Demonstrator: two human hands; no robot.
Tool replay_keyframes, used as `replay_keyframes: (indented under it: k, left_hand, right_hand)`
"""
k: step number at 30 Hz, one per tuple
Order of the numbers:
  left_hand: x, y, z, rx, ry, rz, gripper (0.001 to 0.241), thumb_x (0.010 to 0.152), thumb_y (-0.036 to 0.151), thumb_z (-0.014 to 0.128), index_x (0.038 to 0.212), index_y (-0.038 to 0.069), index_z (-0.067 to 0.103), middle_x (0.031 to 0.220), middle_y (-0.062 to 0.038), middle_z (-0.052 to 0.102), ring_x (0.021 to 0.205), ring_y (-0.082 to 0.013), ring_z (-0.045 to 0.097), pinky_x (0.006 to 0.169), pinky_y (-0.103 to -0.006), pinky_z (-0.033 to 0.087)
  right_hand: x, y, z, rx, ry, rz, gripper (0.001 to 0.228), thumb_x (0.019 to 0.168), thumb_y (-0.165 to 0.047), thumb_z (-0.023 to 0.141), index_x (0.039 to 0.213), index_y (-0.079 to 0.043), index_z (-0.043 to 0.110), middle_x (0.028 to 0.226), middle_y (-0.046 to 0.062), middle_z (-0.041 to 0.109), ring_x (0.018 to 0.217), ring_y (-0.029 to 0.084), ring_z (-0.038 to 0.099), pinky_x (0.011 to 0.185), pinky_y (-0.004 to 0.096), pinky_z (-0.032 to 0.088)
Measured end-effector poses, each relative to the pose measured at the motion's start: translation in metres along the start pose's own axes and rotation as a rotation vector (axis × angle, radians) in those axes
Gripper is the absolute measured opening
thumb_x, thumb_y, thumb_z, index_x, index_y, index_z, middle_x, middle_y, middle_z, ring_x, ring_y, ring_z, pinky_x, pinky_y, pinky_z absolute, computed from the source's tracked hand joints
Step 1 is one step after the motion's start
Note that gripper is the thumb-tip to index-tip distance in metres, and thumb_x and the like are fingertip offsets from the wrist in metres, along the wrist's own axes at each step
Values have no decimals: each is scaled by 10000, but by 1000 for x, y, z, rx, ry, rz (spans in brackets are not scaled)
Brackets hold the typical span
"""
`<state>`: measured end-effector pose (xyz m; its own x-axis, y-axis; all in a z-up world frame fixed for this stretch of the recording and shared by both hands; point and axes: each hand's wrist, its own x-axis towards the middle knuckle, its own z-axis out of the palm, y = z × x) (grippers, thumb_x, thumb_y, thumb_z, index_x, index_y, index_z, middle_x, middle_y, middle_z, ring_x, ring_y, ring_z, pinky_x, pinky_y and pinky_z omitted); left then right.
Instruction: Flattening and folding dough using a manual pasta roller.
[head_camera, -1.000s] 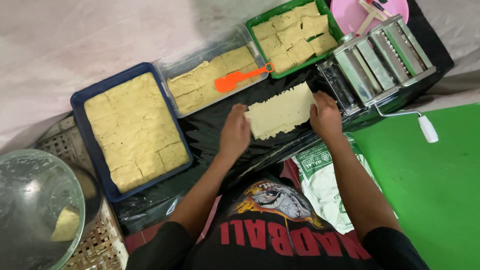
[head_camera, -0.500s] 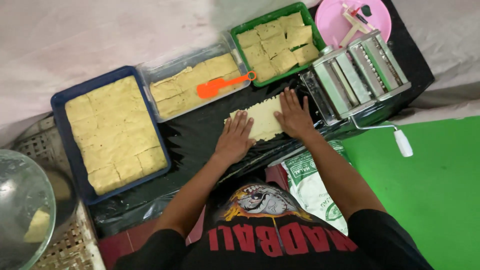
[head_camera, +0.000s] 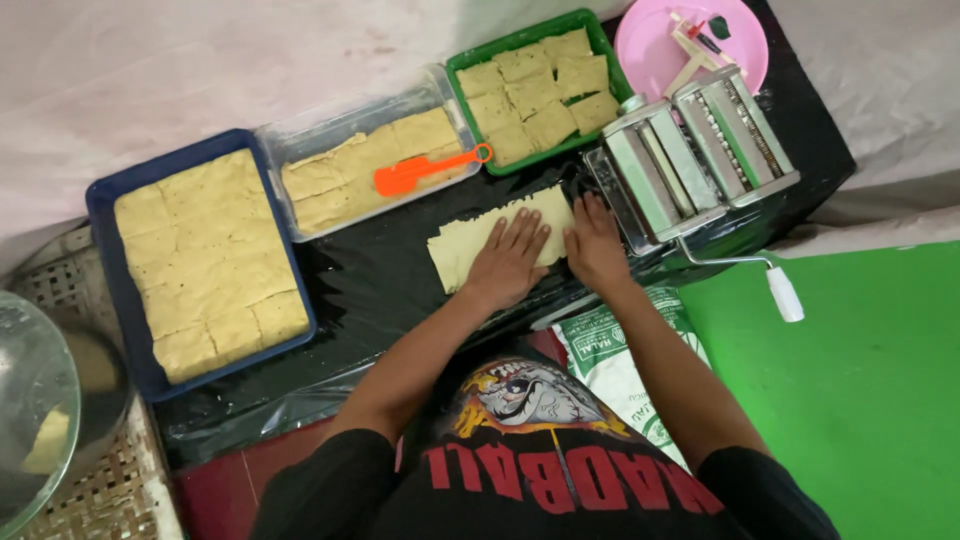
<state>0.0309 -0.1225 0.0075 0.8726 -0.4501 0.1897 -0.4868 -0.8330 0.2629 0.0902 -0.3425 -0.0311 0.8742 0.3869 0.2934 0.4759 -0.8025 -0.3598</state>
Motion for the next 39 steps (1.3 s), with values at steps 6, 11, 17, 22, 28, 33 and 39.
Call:
replay_keyframes:
  k: [6, 11, 17, 22, 28, 33, 39]
  left_hand:
    - [0, 1, -1, -22, -19, -4, 708, 978, 445, 552, 1558, 75, 385, 1647, -184, 291, 1543, -339, 220, 1237, -535, 170]
    - [32, -8, 16, 19, -17, 2, 557, 980, 324, 543, 1472, 67, 497, 1574, -186, 412, 1498, -346, 341, 1203, -547, 266]
    - [96, -22, 34, 24, 4, 159, 452, 957, 156, 508, 1398, 98, 589, 1495, -136, 533, 1442, -333, 438, 1162, -510, 374]
    - [111, -23, 45, 45, -88, 188, 428, 942, 159, 500, 1350, 123, 627, 1475, -121, 549, 1424, -325, 449, 1142, -508, 383]
    - [110, -25, 52, 8, -89, 160, 401, 942, 157, 498, 1308, 122, 657, 1458, -114, 566, 1418, -319, 453, 1135, -506, 387]
    - [114, -35, 57, 46, -128, 154, 394, 953, 152, 505, 1315, 128, 657, 1451, -95, 578, 1443, -307, 441, 1182, -491, 369]
    - [114, -48, 50, 52, -121, 160, 416, 938, 130, 512, 1330, 135, 651, 1481, -99, 557, 1450, -310, 427, 1187, -466, 352]
  right_hand:
    - [-10, -19, -12, -1, 117, 210, 346, 921, -240, 723, 1167, 3, 712, 1113, 245, 604, 1072, 442, 556, 943, 551, 461]
    - [-11, -19, -11, 59, 120, 268, 305, 889, -215, 750, 1097, 5, 716, 1110, 257, 609, 1074, 461, 559, 951, 546, 455]
    - [-31, -1, -30, -64, 176, 258, 300, 888, -88, 679, 1168, 14, 714, 1124, 252, 650, 1055, 456, 602, 945, 518, 493]
    - [-43, 13, -46, -64, 254, 192, 310, 925, -85, 659, 1226, -34, 713, 1130, 236, 677, 1043, 442, 649, 892, 494, 545]
    - [-38, 22, -43, -250, 83, 182, 319, 920, -130, 593, 1202, -129, 740, 1043, 188, 688, 982, 414, 671, 789, 499, 573]
    - [-30, 27, -44, -239, -54, 282, 106, 960, -161, 611, 946, -85, 685, 1049, 190, 679, 842, 424, 673, 702, 547, 547]
    - [-12, 10, -13, -107, 168, 20, 78, 934, -152, 679, 918, -80, 653, 926, 177, 618, 810, 385, 636, 676, 502, 533]
